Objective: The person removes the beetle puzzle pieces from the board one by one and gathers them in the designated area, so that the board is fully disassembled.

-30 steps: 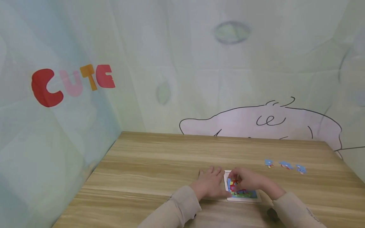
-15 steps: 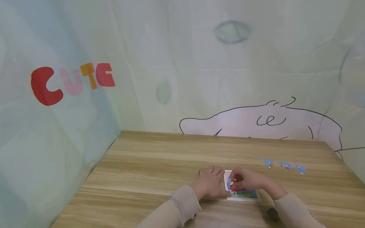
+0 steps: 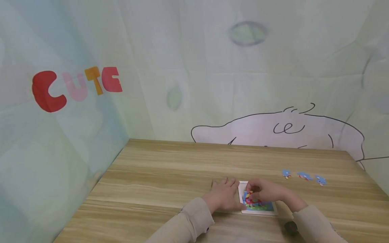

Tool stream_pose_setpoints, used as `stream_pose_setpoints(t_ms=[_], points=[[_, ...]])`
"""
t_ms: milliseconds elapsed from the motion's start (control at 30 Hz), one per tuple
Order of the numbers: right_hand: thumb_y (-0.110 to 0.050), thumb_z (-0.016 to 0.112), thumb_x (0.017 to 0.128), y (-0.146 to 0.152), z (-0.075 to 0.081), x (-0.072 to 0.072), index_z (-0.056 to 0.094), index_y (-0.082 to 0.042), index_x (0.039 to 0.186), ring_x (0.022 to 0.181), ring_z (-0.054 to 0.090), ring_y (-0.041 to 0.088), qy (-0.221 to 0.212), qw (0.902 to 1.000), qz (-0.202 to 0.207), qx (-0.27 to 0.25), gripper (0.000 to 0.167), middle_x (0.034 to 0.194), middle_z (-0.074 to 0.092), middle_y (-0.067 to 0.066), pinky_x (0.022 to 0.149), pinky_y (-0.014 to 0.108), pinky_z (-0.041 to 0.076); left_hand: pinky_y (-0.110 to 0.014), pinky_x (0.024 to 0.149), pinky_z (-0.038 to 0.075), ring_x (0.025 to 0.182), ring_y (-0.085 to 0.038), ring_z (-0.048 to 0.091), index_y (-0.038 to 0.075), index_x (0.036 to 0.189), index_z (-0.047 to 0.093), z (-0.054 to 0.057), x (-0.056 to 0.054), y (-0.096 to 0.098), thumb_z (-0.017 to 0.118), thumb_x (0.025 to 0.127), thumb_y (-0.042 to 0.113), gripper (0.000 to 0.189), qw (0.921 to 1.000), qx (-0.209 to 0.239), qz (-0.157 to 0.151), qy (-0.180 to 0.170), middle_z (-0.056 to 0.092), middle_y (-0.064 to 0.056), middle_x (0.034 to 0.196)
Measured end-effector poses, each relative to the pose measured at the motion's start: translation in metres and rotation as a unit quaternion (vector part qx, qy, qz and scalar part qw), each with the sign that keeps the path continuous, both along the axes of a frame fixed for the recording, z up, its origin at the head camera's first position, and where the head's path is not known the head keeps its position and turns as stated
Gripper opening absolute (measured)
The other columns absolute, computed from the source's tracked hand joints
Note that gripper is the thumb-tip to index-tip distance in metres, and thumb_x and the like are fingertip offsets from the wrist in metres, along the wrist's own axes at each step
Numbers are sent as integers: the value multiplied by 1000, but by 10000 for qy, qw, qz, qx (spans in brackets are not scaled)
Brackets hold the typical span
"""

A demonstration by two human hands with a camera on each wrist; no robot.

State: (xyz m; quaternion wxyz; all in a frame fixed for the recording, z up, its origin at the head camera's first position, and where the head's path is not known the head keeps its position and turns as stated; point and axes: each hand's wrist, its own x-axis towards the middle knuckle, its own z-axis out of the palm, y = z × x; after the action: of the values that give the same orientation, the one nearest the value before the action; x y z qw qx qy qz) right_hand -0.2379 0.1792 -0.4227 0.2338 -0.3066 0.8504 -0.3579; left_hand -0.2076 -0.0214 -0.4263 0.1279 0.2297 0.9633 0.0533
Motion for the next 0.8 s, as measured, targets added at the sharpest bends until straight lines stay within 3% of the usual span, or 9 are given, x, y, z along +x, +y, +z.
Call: stream_pose_setpoints(t_ms=[800], points=[[-6,61,91,3,3,-1,56,-4,93,83,49,18,-147,9998,8,-135,6,86,54,1,74,31,39,-65,108,24,145,-28,25,18,151,34,1,0,0,53,82,72,89,10000,-13,-1,46,28,3,157]])
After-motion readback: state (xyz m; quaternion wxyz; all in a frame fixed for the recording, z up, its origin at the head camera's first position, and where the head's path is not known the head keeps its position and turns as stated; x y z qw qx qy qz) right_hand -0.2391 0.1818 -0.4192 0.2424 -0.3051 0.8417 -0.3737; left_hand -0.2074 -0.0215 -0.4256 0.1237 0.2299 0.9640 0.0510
